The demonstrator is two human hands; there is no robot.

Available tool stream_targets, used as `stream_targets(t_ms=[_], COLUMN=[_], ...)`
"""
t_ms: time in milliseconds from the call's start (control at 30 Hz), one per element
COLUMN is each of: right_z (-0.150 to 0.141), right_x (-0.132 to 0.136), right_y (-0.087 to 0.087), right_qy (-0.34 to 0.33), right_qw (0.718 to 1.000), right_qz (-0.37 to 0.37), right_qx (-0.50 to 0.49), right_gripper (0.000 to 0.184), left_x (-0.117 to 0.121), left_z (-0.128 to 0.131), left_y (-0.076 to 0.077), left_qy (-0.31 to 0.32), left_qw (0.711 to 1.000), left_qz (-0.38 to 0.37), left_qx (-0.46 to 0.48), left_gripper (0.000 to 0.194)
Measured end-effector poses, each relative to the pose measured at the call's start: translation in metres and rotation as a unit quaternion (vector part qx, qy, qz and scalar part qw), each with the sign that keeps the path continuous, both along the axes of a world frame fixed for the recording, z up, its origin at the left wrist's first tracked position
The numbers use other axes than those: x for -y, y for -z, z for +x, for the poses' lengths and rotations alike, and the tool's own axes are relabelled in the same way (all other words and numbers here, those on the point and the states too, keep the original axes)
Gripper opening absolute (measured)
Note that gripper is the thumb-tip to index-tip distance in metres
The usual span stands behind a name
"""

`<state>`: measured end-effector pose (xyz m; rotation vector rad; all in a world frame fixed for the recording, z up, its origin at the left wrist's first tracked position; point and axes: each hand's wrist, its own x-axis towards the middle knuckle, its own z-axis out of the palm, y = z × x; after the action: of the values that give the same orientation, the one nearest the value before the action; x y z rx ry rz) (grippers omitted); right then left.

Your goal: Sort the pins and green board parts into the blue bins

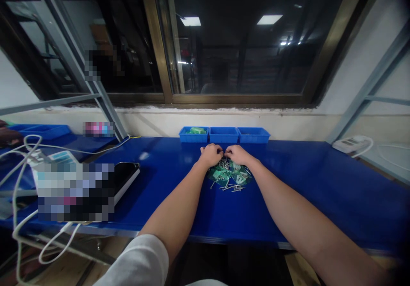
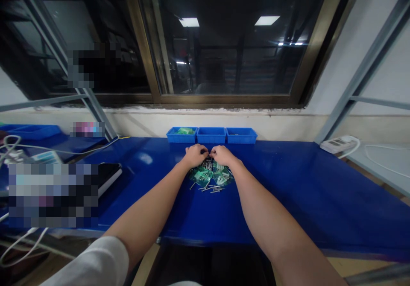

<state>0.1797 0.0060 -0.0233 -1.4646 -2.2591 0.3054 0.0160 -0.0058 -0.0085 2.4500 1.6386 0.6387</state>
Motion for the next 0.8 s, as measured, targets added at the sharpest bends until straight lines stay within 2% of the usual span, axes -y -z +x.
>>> stream_targets(t_ms=[300, 400, 500, 667, 800], right_z=[-0.004, -0.0041, -0.0041, -0.0013, 0.0029], right_x=[0.0039, 0.0042, 0.0037, 0.001, -0.0003], right_y=[-0.0037, -0.0037, -0.0027, -0.0028, -0.0039], right_qy=[0.01, 0.007, -0.009, -0.021, -0.011], right_qw=[0.997, 0.994, 0.985, 0.949, 0.937], right_qz=[0.063, 0.055, 0.03, -0.023, -0.031], right_qx=[-0.051, -0.094, -0.172, -0.315, -0.347], right_gripper=[0.016, 0.016, 0.017, 0.023, 0.023], left_x=[0.0051, 0.0054, 0.0049, 0.0038, 0.0045], left_z=[0.0008, 0.0004, 0.001, 0.0017, 0.001], left_y=[-0.0055, -0.006, -0.0059, -0.0059, -0.0062], left_qy=[0.04, 0.052, 0.033, -0.008, -0.002], left_qw=[0.999, 0.998, 0.999, 0.999, 0.998], left_qz=[0.024, 0.029, 0.021, -0.003, -0.009], left_qx=[0.008, 0.022, 0.022, 0.041, 0.056], left_gripper=[0.024, 0.025, 0.025, 0.023, 0.024])
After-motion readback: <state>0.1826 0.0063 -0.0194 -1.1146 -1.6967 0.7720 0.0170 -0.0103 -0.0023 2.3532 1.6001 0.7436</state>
